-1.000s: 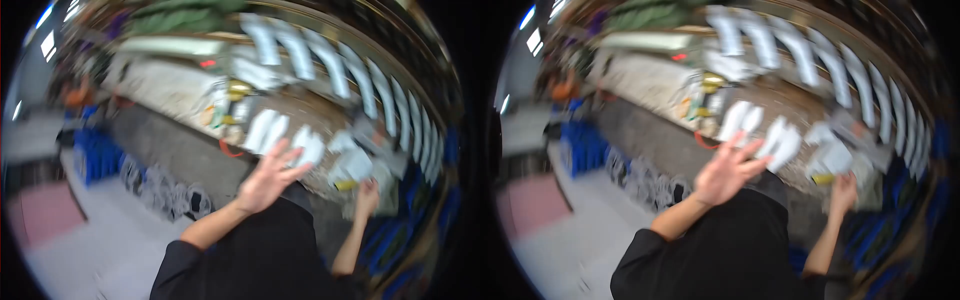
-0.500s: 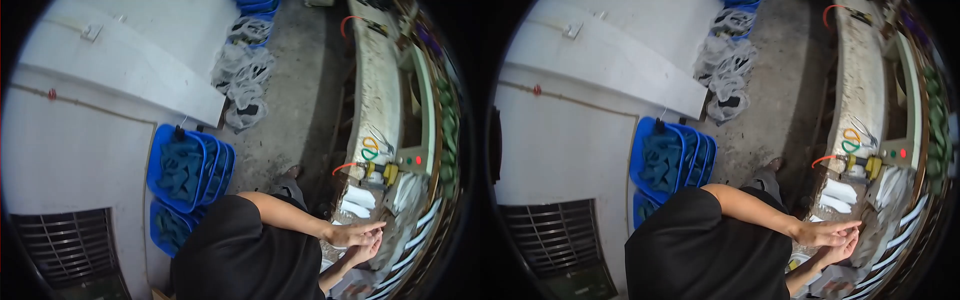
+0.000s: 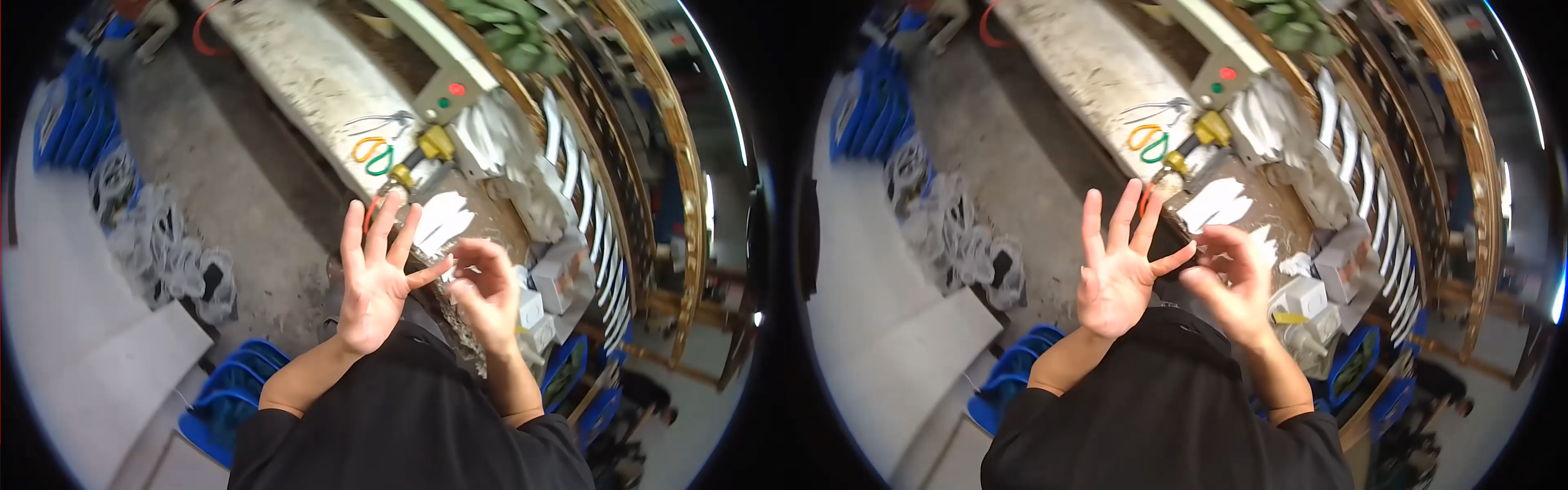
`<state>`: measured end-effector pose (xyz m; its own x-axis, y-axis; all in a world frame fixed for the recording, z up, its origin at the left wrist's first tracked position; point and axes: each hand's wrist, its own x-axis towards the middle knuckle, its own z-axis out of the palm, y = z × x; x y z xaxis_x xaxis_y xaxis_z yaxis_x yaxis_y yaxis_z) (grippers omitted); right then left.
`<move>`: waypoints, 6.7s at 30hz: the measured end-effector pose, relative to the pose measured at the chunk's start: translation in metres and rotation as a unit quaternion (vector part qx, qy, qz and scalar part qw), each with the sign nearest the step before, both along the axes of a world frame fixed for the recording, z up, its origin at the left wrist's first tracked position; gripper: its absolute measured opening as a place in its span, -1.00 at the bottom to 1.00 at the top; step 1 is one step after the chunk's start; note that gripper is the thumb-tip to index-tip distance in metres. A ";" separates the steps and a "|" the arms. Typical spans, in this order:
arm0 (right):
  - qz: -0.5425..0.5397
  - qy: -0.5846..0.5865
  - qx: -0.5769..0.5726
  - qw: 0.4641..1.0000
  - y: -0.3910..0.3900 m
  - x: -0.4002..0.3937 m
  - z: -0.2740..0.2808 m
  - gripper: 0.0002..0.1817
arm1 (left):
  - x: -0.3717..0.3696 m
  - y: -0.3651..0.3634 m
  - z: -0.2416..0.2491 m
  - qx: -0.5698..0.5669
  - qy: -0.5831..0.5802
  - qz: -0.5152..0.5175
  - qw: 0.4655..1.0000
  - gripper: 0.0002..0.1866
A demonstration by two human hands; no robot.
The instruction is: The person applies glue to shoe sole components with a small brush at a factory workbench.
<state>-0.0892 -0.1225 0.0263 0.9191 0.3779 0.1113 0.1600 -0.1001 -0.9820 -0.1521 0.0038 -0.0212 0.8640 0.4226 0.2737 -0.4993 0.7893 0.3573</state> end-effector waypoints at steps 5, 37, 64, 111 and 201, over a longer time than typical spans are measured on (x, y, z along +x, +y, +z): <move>-0.092 0.161 0.089 0.979 -0.057 -0.008 -0.016 -0.77 | 0.027 -0.061 -0.013 0.144 -0.053 -0.069 0.986 -0.01; -0.535 -0.172 -0.387 0.731 -0.733 0.142 -0.012 -0.62 | 0.142 -0.205 -0.014 0.395 0.380 -0.140 0.825 -0.23; -0.430 -0.283 -0.398 0.759 -0.732 0.397 -0.080 -0.37 | 0.085 -0.179 -0.124 0.304 0.530 -0.142 0.778 -0.36; -0.282 0.004 0.283 0.917 -0.475 0.503 -0.035 -0.06 | 0.120 0.069 -0.150 0.082 0.570 -0.184 0.797 -0.57; -0.226 0.114 0.103 0.962 -0.265 -0.063 -0.053 0.40 | 0.038 -0.227 -0.023 0.547 0.053 -0.456 0.700 0.38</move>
